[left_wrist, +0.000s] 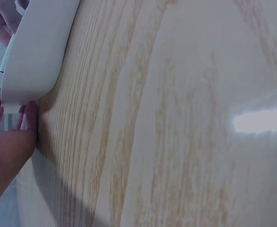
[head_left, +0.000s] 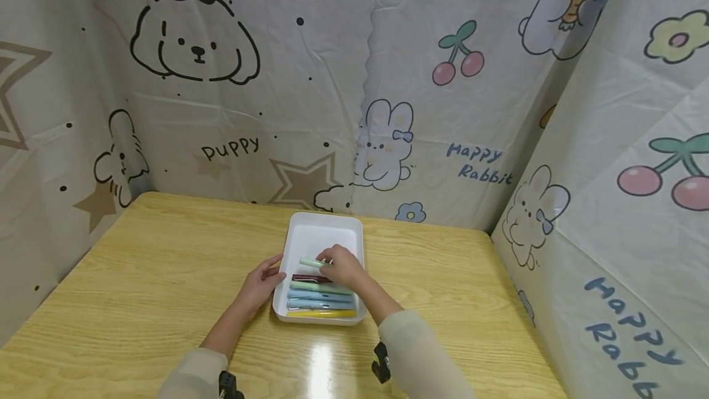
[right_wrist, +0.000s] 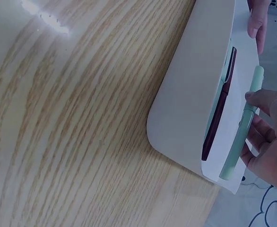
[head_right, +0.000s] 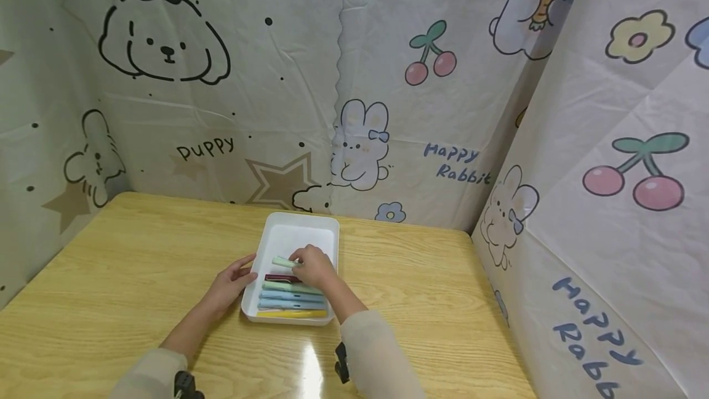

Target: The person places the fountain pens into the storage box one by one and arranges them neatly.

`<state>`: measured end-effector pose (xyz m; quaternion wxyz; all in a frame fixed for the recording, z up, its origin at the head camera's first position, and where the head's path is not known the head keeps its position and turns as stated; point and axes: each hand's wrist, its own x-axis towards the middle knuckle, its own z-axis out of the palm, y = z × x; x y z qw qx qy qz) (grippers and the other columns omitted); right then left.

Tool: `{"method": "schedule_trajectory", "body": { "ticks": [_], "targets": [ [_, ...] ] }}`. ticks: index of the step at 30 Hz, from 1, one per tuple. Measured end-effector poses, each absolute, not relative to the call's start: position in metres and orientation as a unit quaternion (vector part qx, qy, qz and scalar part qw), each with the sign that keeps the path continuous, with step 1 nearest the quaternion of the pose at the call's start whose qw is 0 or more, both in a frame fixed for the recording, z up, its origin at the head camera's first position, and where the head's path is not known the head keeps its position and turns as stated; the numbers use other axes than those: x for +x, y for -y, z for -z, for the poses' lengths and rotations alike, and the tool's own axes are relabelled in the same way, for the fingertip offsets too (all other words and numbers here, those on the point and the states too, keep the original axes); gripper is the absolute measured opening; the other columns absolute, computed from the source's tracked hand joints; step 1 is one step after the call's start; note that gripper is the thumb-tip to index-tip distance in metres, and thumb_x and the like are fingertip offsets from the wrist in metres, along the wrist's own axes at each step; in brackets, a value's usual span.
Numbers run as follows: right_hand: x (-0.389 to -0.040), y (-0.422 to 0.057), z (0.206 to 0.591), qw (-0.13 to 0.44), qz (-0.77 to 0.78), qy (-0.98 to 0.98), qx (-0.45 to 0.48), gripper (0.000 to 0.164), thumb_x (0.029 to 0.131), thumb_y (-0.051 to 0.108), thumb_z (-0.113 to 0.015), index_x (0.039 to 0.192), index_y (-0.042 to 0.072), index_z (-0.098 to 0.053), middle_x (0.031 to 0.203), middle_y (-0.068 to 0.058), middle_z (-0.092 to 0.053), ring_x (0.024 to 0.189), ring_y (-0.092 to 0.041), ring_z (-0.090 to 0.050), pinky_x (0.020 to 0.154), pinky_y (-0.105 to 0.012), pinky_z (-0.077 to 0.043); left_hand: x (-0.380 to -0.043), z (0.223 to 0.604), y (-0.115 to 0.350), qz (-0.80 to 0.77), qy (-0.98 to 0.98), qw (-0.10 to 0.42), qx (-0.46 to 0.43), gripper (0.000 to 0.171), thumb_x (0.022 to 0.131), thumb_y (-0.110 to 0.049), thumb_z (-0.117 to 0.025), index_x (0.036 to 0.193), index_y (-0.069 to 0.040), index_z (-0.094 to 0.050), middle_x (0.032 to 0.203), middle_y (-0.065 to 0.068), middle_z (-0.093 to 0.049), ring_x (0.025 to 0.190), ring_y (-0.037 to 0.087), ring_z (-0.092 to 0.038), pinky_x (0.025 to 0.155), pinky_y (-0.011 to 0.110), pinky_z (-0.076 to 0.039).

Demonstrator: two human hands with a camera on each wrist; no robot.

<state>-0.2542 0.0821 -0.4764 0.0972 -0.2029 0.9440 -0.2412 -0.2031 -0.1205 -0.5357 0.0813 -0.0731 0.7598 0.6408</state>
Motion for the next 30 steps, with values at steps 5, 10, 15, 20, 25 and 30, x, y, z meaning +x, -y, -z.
{"method": "schedule_trajectory", "body": {
  "ticks": [5, 10, 15, 20, 25, 30],
  "targets": [
    [-0.254, -0.081, 0.479, 0.090, 0.242, -0.944, -0.206, 0.022, 0.083, 0.012, -0.063, 0.103, 0.010, -0.071, 0.091, -0.005, -0.061, 0.080, -0.014, -0.054, 0.070, -0.028, -0.046, -0.204, 0.537, 0.121, -0.639, -0.761, 0.081, -0.074, 0.050, 0.096, -0.016, -0.052, 0.144, -0.015, -0.037, 0.135, 0.023, -0.045, 0.125, 0.034, -0.045, 0.104, 0.045, -0.040],
    [-0.255, -0.079, 0.484, 0.086, 0.249, -0.941, -0.211, 0.022, 0.082, 0.012, -0.063, 0.102, 0.009, -0.071, 0.089, -0.005, -0.061, 0.078, -0.014, -0.054, 0.069, -0.027, -0.045, -0.205, 0.538, 0.121, -0.639, -0.761, 0.083, -0.076, 0.050, 0.096, -0.016, -0.052, 0.144, -0.016, -0.037, 0.135, 0.023, -0.045, 0.125, 0.033, -0.045, 0.104, 0.045, -0.040],
    [-0.255, -0.077, 0.487, 0.087, 0.251, -0.941, -0.209, 0.020, 0.082, 0.012, -0.063, 0.101, 0.010, -0.071, 0.088, -0.004, -0.061, 0.077, -0.013, -0.053, 0.068, -0.026, -0.045, -0.205, 0.538, 0.121, -0.638, -0.762, 0.082, -0.076, 0.050, 0.096, -0.016, -0.052, 0.143, -0.016, -0.037, 0.135, 0.023, -0.046, 0.124, 0.033, -0.046, 0.103, 0.044, -0.041],
    [-0.254, -0.075, 0.489, 0.085, 0.247, -0.943, -0.207, 0.019, 0.084, 0.013, -0.063, 0.101, 0.010, -0.071, 0.088, -0.004, -0.061, 0.077, -0.013, -0.053, 0.068, -0.026, -0.045, -0.205, 0.539, 0.121, -0.640, -0.762, 0.075, -0.070, 0.050, 0.095, -0.015, -0.053, 0.143, -0.014, -0.038, 0.133, 0.024, -0.048, 0.122, 0.033, -0.048, 0.101, 0.043, -0.043],
    [-0.254, -0.074, 0.489, 0.082, 0.245, -0.944, -0.206, 0.020, 0.085, 0.013, -0.063, 0.102, 0.010, -0.071, 0.090, -0.005, -0.062, 0.078, -0.014, -0.055, 0.068, -0.027, -0.046, -0.205, 0.540, 0.121, -0.647, -0.758, 0.062, -0.059, 0.050, 0.094, -0.015, -0.055, 0.142, -0.012, -0.040, 0.131, 0.026, -0.050, 0.120, 0.033, -0.050, 0.099, 0.040, -0.045],
    [-0.254, -0.073, 0.492, 0.087, 0.249, -0.944, -0.198, 0.020, 0.084, 0.012, -0.063, 0.102, 0.009, -0.071, 0.089, -0.004, -0.061, 0.077, -0.012, -0.052, 0.067, -0.026, -0.045, -0.204, 0.542, 0.122, -0.648, -0.759, 0.043, -0.044, 0.051, 0.092, -0.022, -0.059, 0.140, -0.013, -0.044, 0.126, 0.027, -0.053, 0.113, 0.032, -0.054, 0.093, 0.037, -0.049]
  ]
}}
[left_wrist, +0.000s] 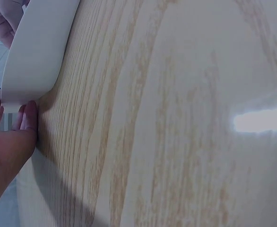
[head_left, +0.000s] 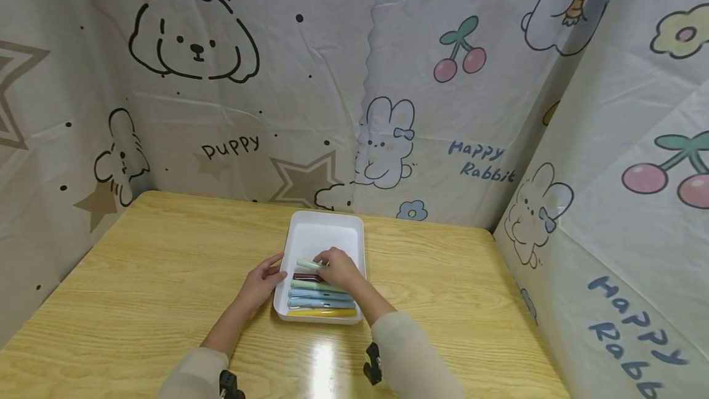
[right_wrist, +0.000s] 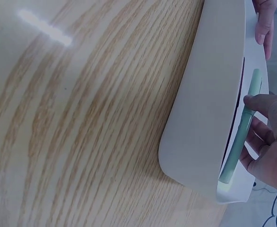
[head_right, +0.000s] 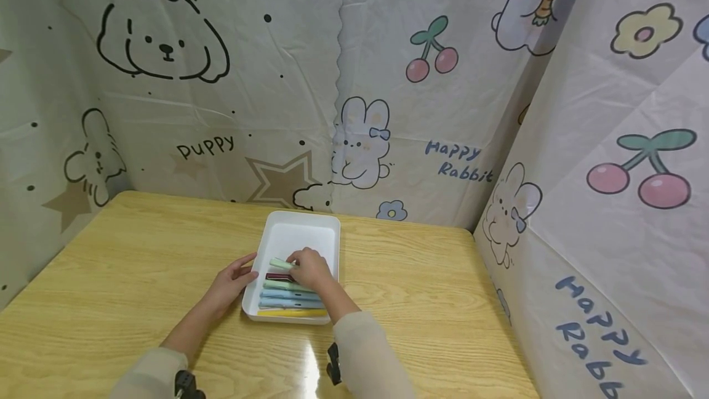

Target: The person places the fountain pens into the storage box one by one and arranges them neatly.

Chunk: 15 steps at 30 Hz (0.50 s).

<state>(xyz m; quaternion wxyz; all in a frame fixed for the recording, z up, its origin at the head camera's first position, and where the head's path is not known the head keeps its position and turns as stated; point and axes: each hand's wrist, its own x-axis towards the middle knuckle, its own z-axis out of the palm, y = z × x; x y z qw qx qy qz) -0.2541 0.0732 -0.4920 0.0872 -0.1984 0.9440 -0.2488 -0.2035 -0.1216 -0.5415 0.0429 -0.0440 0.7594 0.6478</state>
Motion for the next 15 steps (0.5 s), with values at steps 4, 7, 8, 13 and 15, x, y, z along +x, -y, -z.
{"method": "schedule_trajectory", "body": {
  "ticks": [4, 7, 8, 13, 15],
  "targets": [
    [-0.2563, -0.0720, 0.4952, 0.094, 0.251, -0.943, -0.196, 0.019, 0.085, 0.012, -0.063, 0.102, 0.009, -0.072, 0.089, -0.004, -0.061, 0.077, -0.012, -0.052, 0.067, -0.025, -0.045, -0.2040, 0.5421, 0.1219, -0.647, -0.759, 0.050, -0.052, 0.051, 0.093, -0.020, -0.058, 0.141, -0.014, -0.043, 0.127, 0.027, -0.052, 0.116, 0.033, -0.053, 0.095, 0.039, -0.048],
    [-0.2579, -0.0718, 0.4965, 0.103, 0.254, -0.941, -0.198, 0.019, 0.085, 0.013, -0.063, 0.102, 0.009, -0.072, 0.089, -0.005, -0.062, 0.077, -0.012, -0.054, 0.068, -0.026, -0.046, -0.2062, 0.5431, 0.1221, -0.647, -0.757, 0.064, -0.062, 0.050, 0.094, -0.015, -0.054, 0.142, -0.014, -0.040, 0.132, 0.026, -0.049, 0.121, 0.034, -0.049, 0.100, 0.042, -0.044],
    [-0.2584, -0.0718, 0.4966, 0.108, 0.255, -0.940, -0.197, 0.019, 0.086, 0.014, -0.064, 0.102, 0.009, -0.071, 0.090, -0.004, -0.062, 0.078, -0.012, -0.054, 0.069, -0.026, -0.047, -0.2066, 0.5427, 0.1219, -0.646, -0.757, 0.067, -0.065, 0.050, 0.094, -0.015, -0.054, 0.143, -0.014, -0.039, 0.132, 0.025, -0.049, 0.122, 0.034, -0.049, 0.101, 0.042, -0.044],
    [-0.2580, -0.0719, 0.4942, 0.120, 0.258, -0.936, -0.208, 0.017, 0.085, 0.016, -0.064, 0.099, 0.012, -0.072, 0.089, -0.003, -0.062, 0.078, -0.011, -0.054, 0.070, -0.028, -0.047, -0.2061, 0.5397, 0.1214, -0.645, -0.758, 0.072, -0.068, 0.050, 0.095, -0.015, -0.054, 0.143, -0.014, -0.039, 0.133, 0.024, -0.049, 0.122, 0.033, -0.049, 0.100, 0.041, -0.044],
    [-0.2569, -0.0710, 0.4924, 0.125, 0.258, -0.936, -0.205, 0.016, 0.085, 0.016, -0.064, 0.099, 0.012, -0.072, 0.089, -0.003, -0.063, 0.079, -0.012, -0.054, 0.072, -0.028, -0.047, -0.2049, 0.5383, 0.1213, -0.646, -0.757, 0.071, -0.068, 0.050, 0.095, -0.015, -0.054, 0.143, -0.014, -0.039, 0.133, 0.024, -0.050, 0.122, 0.033, -0.049, 0.100, 0.041, -0.044]
  ]
}}
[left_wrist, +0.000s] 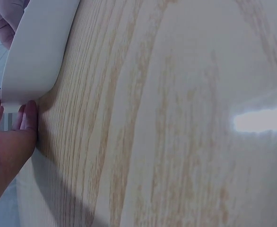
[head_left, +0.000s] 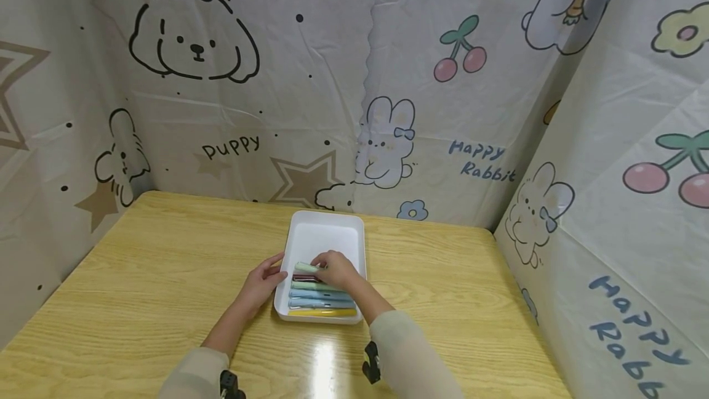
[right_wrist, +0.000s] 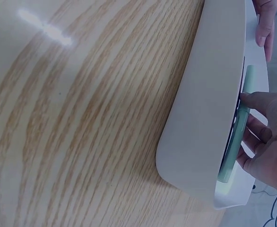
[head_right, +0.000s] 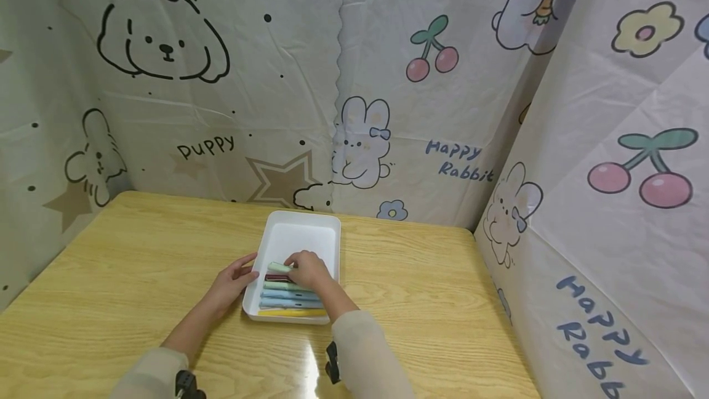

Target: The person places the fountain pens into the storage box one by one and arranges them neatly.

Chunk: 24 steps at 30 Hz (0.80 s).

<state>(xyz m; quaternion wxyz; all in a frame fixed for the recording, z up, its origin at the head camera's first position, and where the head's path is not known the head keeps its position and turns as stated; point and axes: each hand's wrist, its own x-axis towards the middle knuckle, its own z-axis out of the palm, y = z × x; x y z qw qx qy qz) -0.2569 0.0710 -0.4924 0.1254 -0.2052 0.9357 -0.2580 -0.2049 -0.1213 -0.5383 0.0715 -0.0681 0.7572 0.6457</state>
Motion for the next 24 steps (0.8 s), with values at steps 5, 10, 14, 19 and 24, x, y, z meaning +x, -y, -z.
{"method": "schedule_trajectory", "body": {
  "ticks": [5, 10, 14, 19, 24],
  "targets": [
    [-0.2552, -0.0688, 0.4908, 0.125, 0.251, -0.939, -0.197, 0.018, 0.086, 0.014, -0.063, 0.101, 0.011, -0.071, 0.093, -0.005, -0.063, 0.081, -0.013, -0.054, 0.073, -0.029, -0.047, -0.2040, 0.5392, 0.1214, -0.645, -0.759, 0.069, -0.065, 0.050, 0.095, -0.015, -0.054, 0.143, -0.013, -0.039, 0.132, 0.026, -0.049, 0.122, 0.034, -0.049, 0.101, 0.043, -0.043],
    [-0.2548, -0.0689, 0.4913, 0.129, 0.248, -0.941, -0.193, 0.019, 0.087, 0.014, -0.062, 0.103, 0.012, -0.071, 0.095, -0.005, -0.064, 0.081, -0.012, -0.054, 0.073, -0.028, -0.047, -0.2039, 0.5394, 0.1210, -0.646, -0.758, 0.068, -0.068, 0.050, 0.095, -0.015, -0.054, 0.142, -0.013, -0.040, 0.132, 0.026, -0.050, 0.121, 0.034, -0.049, 0.100, 0.043, -0.044],
    [-0.2568, -0.0693, 0.4920, 0.137, 0.240, -0.942, -0.192, 0.020, 0.088, 0.015, -0.062, 0.105, 0.012, -0.071, 0.095, -0.004, -0.065, 0.080, -0.012, -0.054, 0.073, -0.028, -0.047, -0.2034, 0.5382, 0.1207, -0.646, -0.757, 0.068, -0.069, 0.050, 0.095, -0.015, -0.054, 0.142, -0.014, -0.040, 0.132, 0.025, -0.050, 0.121, 0.034, -0.049, 0.100, 0.042, -0.044],
    [-0.2582, -0.0699, 0.4908, 0.153, 0.233, -0.942, -0.187, 0.020, 0.090, 0.015, -0.059, 0.108, 0.013, -0.070, 0.093, -0.003, -0.065, 0.079, -0.011, -0.053, 0.072, -0.027, -0.046, -0.2034, 0.5379, 0.1208, -0.648, -0.756, 0.069, -0.068, 0.050, 0.095, -0.014, -0.054, 0.142, -0.013, -0.039, 0.132, 0.026, -0.049, 0.121, 0.034, -0.049, 0.100, 0.041, -0.044],
    [-0.2587, -0.0707, 0.4890, 0.157, 0.234, -0.940, -0.190, 0.020, 0.090, 0.014, -0.059, 0.107, 0.013, -0.070, 0.090, -0.004, -0.065, 0.076, -0.010, -0.052, 0.069, -0.026, -0.045, -0.2043, 0.5377, 0.1209, -0.650, -0.753, 0.069, -0.069, 0.050, 0.095, -0.014, -0.054, 0.142, -0.013, -0.040, 0.132, 0.026, -0.049, 0.121, 0.034, -0.049, 0.100, 0.041, -0.044]
  ]
}}
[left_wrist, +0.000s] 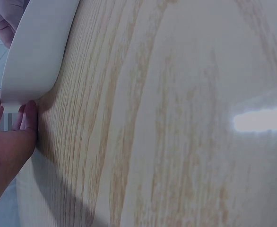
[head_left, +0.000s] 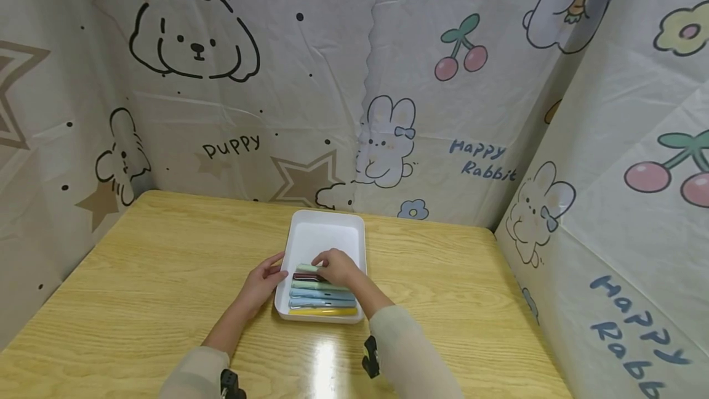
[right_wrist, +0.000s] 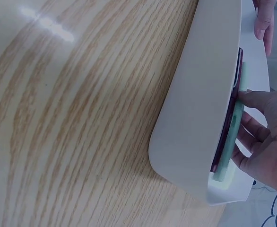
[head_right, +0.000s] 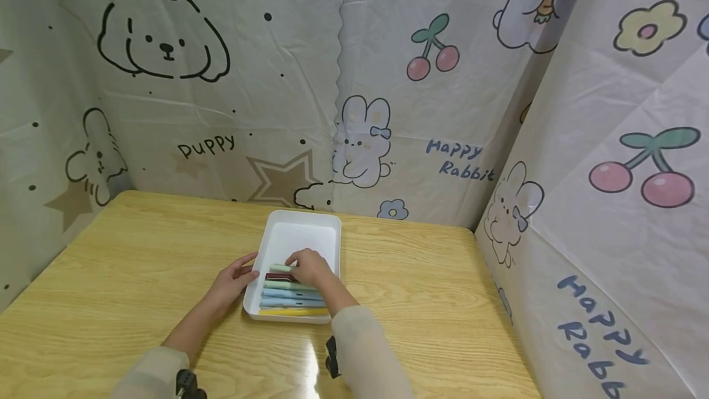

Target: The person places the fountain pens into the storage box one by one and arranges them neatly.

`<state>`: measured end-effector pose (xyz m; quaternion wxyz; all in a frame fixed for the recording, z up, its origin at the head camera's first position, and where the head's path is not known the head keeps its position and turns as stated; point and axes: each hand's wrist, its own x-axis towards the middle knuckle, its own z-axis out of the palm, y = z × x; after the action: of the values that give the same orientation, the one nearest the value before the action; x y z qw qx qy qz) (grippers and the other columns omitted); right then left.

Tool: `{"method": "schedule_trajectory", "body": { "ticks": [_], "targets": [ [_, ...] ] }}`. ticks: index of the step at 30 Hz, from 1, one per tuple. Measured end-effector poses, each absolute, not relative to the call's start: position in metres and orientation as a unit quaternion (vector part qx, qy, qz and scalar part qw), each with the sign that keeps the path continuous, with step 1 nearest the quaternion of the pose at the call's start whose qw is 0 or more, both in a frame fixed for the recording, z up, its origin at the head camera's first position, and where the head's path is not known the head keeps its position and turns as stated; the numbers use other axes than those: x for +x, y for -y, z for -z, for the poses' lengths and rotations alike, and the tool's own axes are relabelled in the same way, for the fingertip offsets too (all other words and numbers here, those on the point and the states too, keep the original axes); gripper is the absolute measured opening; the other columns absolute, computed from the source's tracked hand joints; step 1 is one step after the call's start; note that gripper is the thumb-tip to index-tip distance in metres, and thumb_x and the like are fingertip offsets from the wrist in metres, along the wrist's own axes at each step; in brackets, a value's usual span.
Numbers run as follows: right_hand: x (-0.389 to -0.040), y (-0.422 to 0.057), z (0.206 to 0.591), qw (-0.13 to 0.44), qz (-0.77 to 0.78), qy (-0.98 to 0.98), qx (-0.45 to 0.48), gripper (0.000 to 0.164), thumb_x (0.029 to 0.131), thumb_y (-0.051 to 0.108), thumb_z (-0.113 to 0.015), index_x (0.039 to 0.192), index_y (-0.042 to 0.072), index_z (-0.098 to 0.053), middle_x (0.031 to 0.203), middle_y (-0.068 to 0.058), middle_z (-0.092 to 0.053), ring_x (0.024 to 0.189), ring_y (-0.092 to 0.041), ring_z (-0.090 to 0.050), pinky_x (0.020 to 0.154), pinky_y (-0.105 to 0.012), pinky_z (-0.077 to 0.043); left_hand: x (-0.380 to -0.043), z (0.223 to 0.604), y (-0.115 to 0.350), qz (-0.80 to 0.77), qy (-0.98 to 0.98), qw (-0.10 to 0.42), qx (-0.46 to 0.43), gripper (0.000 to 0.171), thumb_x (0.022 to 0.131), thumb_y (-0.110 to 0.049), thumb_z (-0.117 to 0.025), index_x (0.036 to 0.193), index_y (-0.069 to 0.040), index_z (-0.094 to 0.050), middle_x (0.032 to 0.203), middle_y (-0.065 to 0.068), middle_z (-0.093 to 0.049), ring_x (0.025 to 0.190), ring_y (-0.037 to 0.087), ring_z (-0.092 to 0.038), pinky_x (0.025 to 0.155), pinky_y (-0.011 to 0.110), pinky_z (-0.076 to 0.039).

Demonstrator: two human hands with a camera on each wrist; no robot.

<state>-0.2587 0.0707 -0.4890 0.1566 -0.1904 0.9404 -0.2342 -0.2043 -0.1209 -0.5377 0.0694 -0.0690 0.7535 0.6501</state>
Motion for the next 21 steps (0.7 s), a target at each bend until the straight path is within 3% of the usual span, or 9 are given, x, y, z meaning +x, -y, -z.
{"method": "schedule_trajectory", "body": {
  "ticks": [21],
  "targets": [
    [-0.2571, -0.0720, 0.4899, 0.151, 0.249, -0.937, -0.192, 0.019, 0.090, 0.015, -0.059, 0.105, 0.013, -0.071, 0.096, -0.006, -0.065, 0.084, -0.014, -0.056, 0.073, -0.030, -0.048, -0.2047, 0.5379, 0.1207, -0.650, -0.753, 0.074, -0.070, 0.050, 0.095, -0.014, -0.054, 0.143, -0.013, -0.039, 0.133, 0.025, -0.048, 0.122, 0.033, -0.049, 0.101, 0.042, -0.043]
  ]
}}
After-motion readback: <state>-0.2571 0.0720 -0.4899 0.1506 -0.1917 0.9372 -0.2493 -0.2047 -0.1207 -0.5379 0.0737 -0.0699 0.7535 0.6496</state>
